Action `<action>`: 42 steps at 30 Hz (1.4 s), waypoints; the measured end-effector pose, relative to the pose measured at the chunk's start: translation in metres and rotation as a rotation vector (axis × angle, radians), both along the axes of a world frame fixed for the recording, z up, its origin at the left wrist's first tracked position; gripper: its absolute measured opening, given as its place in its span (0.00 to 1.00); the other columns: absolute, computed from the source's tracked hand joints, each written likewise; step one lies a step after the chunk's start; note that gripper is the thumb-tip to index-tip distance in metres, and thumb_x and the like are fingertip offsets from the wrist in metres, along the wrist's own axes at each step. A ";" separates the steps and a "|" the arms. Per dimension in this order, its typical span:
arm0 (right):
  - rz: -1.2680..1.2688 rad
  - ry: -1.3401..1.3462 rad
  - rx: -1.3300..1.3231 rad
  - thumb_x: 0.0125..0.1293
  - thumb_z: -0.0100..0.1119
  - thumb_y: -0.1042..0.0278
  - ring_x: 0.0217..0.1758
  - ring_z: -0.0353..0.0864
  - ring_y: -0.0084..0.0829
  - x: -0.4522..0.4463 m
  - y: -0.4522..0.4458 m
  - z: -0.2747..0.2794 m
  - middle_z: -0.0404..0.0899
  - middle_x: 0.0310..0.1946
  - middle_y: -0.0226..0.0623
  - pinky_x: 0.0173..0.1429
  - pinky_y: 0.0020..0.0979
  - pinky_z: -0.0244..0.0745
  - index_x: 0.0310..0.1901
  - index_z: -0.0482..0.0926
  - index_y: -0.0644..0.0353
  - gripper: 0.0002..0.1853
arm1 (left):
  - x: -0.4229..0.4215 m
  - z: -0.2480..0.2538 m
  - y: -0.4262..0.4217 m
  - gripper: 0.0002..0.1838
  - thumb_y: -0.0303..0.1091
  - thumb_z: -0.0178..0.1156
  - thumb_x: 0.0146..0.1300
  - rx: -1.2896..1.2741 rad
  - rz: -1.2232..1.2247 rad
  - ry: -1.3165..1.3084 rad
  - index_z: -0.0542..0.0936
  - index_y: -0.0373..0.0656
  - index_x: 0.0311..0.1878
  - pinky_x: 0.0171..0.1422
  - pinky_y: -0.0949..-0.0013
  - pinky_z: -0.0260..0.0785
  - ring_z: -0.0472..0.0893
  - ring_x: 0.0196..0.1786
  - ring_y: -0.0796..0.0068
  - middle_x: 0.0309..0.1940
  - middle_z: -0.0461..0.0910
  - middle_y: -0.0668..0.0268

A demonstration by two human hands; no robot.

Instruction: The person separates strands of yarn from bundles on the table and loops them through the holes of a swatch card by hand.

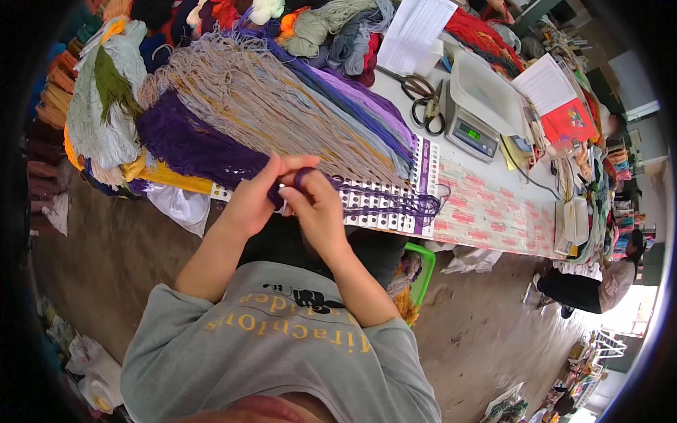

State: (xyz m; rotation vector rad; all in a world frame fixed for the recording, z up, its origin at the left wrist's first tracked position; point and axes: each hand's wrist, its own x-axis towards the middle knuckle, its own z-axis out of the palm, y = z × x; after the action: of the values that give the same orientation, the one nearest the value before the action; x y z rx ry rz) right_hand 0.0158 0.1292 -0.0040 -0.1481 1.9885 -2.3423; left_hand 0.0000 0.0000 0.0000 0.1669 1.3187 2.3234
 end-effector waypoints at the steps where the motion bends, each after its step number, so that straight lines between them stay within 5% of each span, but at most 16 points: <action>1: 0.022 -0.011 0.020 0.63 0.57 0.76 0.22 0.72 0.20 0.001 -0.001 -0.006 0.71 0.28 0.30 0.26 0.20 0.66 0.33 0.74 0.67 0.04 | 0.002 0.001 -0.002 0.31 0.56 0.32 0.72 -0.034 -0.040 -0.038 0.69 0.40 0.62 0.35 0.79 0.65 0.70 0.37 0.85 0.42 0.74 0.69; 5: 0.052 -0.053 -0.040 0.65 0.54 0.77 0.23 0.70 0.19 0.002 0.007 -0.009 0.67 0.32 0.33 0.26 0.20 0.65 0.30 0.71 0.67 0.06 | 0.002 -0.005 0.006 0.33 0.58 0.33 0.71 0.064 -0.047 -0.059 0.69 0.39 0.62 0.32 0.80 0.64 0.69 0.33 0.85 0.40 0.73 0.70; 9: 0.036 -0.021 -0.086 0.67 0.51 0.76 0.23 0.71 0.19 0.003 0.012 -0.009 0.67 0.32 0.32 0.27 0.20 0.65 0.31 0.70 0.67 0.06 | -0.002 -0.005 0.006 0.34 0.57 0.32 0.71 0.246 -0.006 -0.112 0.68 0.38 0.62 0.35 0.74 0.68 0.75 0.40 0.78 0.52 0.73 0.64; 14: 0.057 -0.065 -0.154 0.71 0.47 0.67 0.24 0.74 0.19 0.005 0.013 -0.012 0.75 0.29 0.33 0.30 0.19 0.67 0.35 0.69 0.62 0.08 | -0.005 -0.007 -0.001 0.32 0.55 0.32 0.72 0.298 -0.052 -0.156 0.68 0.37 0.62 0.50 0.66 0.70 0.73 0.52 0.71 0.56 0.72 0.60; 19: 0.070 -0.122 -0.289 0.72 0.45 0.64 0.24 0.74 0.21 0.006 0.019 -0.011 0.76 0.28 0.35 0.30 0.20 0.68 0.35 0.70 0.63 0.11 | -0.008 -0.005 -0.001 0.32 0.54 0.33 0.72 0.350 -0.002 -0.171 0.70 0.35 0.60 0.54 0.64 0.69 0.73 0.56 0.68 0.55 0.73 0.57; 25: 0.017 -0.115 -0.305 0.72 0.46 0.64 0.21 0.71 0.21 0.006 0.020 -0.015 0.75 0.24 0.34 0.28 0.20 0.67 0.36 0.70 0.63 0.11 | -0.009 -0.004 -0.007 0.31 0.53 0.35 0.72 0.195 0.140 -0.091 0.72 0.35 0.57 0.55 0.69 0.66 0.73 0.45 0.76 0.41 0.75 0.65; 30: -0.013 -0.131 -0.274 0.71 0.48 0.64 0.21 0.70 0.19 0.005 0.020 -0.009 0.74 0.23 0.32 0.27 0.20 0.66 0.35 0.71 0.62 0.11 | -0.006 0.008 -0.007 0.32 0.56 0.33 0.72 0.058 0.167 -0.055 0.75 0.37 0.54 0.31 0.79 0.64 0.69 0.28 0.84 0.35 0.73 0.69; 32: 0.070 -0.238 0.010 0.68 0.53 0.64 0.21 0.66 0.16 0.003 0.024 -0.005 0.70 0.21 0.27 0.26 0.20 0.62 0.31 0.72 0.64 0.12 | -0.010 0.004 -0.016 0.34 0.59 0.31 0.71 -0.087 0.109 0.029 0.77 0.39 0.52 0.22 0.81 0.54 0.62 0.21 0.87 0.31 0.70 0.70; 35: 0.205 -0.002 0.349 0.64 0.59 0.65 0.21 0.64 0.13 0.003 0.038 -0.015 0.68 0.20 0.22 0.26 0.19 0.60 0.32 0.76 0.60 0.08 | -0.014 0.005 -0.036 0.45 0.68 0.27 0.66 -0.353 -0.030 -0.037 0.82 0.36 0.31 0.20 0.80 0.48 0.56 0.14 0.86 0.13 0.66 0.69; 37: -0.033 -0.116 0.220 0.64 0.57 0.66 0.23 0.66 0.15 -0.002 0.063 0.002 0.70 0.21 0.24 0.27 0.19 0.60 0.34 0.75 0.60 0.07 | -0.027 -0.011 -0.076 0.47 0.72 0.26 0.63 -0.156 -0.105 -0.152 0.77 0.36 0.18 0.17 0.77 0.46 0.53 0.09 0.83 0.08 0.62 0.71; 38: -0.180 -0.078 0.248 0.65 0.58 0.62 0.23 0.66 0.15 -0.013 0.087 0.008 0.71 0.21 0.23 0.27 0.19 0.62 0.37 0.76 0.61 0.10 | -0.035 -0.012 -0.104 0.43 0.70 0.32 0.63 0.143 -0.155 -0.090 0.76 0.41 0.15 0.15 0.76 0.45 0.53 0.09 0.82 0.07 0.62 0.73; 39: -0.304 -0.057 0.250 0.65 0.58 0.62 0.22 0.65 0.15 -0.022 0.113 0.016 0.71 0.21 0.23 0.27 0.19 0.60 0.36 0.76 0.61 0.10 | -0.037 -0.006 -0.127 0.36 0.67 0.39 0.64 0.480 -0.094 -0.095 0.79 0.44 0.21 0.14 0.75 0.44 0.51 0.09 0.84 0.08 0.60 0.74; 40: -0.407 0.008 0.397 0.65 0.57 0.63 0.22 0.64 0.14 -0.032 0.142 0.021 0.70 0.20 0.23 0.27 0.19 0.59 0.35 0.76 0.61 0.09 | -0.032 0.007 -0.152 0.28 0.60 0.43 0.67 0.562 0.287 -0.182 0.80 0.44 0.42 0.15 0.76 0.43 0.51 0.10 0.85 0.12 0.59 0.76; 41: -0.460 0.085 0.410 0.66 0.55 0.65 0.22 0.64 0.13 -0.036 0.158 0.035 0.70 0.19 0.22 0.27 0.18 0.57 0.32 0.76 0.61 0.09 | -0.034 0.006 -0.170 0.27 0.53 0.45 0.69 0.804 0.239 0.109 0.67 0.45 0.64 0.14 0.78 0.42 0.53 0.11 0.86 0.17 0.64 0.75; 42: -0.473 0.090 0.484 0.65 0.56 0.67 0.21 0.64 0.17 -0.041 0.172 0.043 0.70 0.18 0.27 0.27 0.22 0.60 0.32 0.76 0.63 0.08 | -0.039 0.007 -0.183 0.29 0.48 0.43 0.70 0.989 0.112 0.280 0.55 0.48 0.71 0.14 0.82 0.47 0.58 0.12 0.86 0.28 0.70 0.70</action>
State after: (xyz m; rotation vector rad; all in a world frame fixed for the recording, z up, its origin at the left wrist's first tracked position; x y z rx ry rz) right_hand -0.0250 0.3015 0.0394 0.2760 2.8203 -2.0007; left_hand -0.0393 -0.1835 0.0072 0.7529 0.1558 2.9173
